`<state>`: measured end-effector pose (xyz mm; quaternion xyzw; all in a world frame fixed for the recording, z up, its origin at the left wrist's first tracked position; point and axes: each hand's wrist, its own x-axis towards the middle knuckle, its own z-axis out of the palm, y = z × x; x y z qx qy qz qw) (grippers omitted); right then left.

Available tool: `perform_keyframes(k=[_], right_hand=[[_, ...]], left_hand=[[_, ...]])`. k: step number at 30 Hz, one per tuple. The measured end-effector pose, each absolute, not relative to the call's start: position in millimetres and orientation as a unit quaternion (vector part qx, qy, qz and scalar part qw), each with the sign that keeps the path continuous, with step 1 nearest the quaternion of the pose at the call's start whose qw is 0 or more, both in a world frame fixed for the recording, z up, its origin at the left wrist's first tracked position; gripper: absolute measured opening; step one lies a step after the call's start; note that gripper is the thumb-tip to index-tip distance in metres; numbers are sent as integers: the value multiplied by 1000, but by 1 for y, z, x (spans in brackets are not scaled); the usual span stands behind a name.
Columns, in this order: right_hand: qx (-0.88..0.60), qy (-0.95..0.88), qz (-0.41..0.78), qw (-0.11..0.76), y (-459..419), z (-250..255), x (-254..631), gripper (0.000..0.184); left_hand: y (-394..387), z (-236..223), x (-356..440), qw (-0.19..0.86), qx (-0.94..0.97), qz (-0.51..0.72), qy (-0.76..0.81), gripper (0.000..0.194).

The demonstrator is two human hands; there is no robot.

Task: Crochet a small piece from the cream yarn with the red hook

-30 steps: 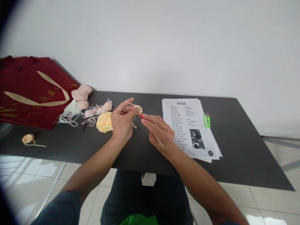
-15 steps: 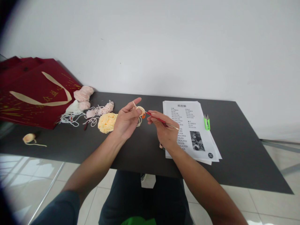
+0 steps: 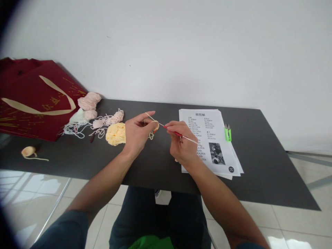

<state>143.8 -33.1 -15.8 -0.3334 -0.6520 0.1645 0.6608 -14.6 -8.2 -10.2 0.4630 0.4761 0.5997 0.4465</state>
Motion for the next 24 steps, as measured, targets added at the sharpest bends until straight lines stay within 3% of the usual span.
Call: perform_keyframes(k=[4, 8, 12, 18, 24], right_hand=[[-357, -644, 141, 662, -40, -14, 142, 18], [-412, -554, 249, 679, -40, -11, 142, 8], [-388, -507, 345, 688, -34, -10, 146, 11], [-342, -467, 421, 698, -27, -7, 150, 17], [-305, -424, 478, 707, -26, -2, 149, 20]], left_hand=[[-11, -11, -13, 314, 545, 609, 483, 35], [-13, -10, -15, 289, 585, 611, 447, 26], [-11, -9, -18, 357, 565, 602, 437, 19], [-4, -8, -21, 558, 462, 594, 350, 38], [-1, -3, -24, 627, 423, 579, 303, 34]])
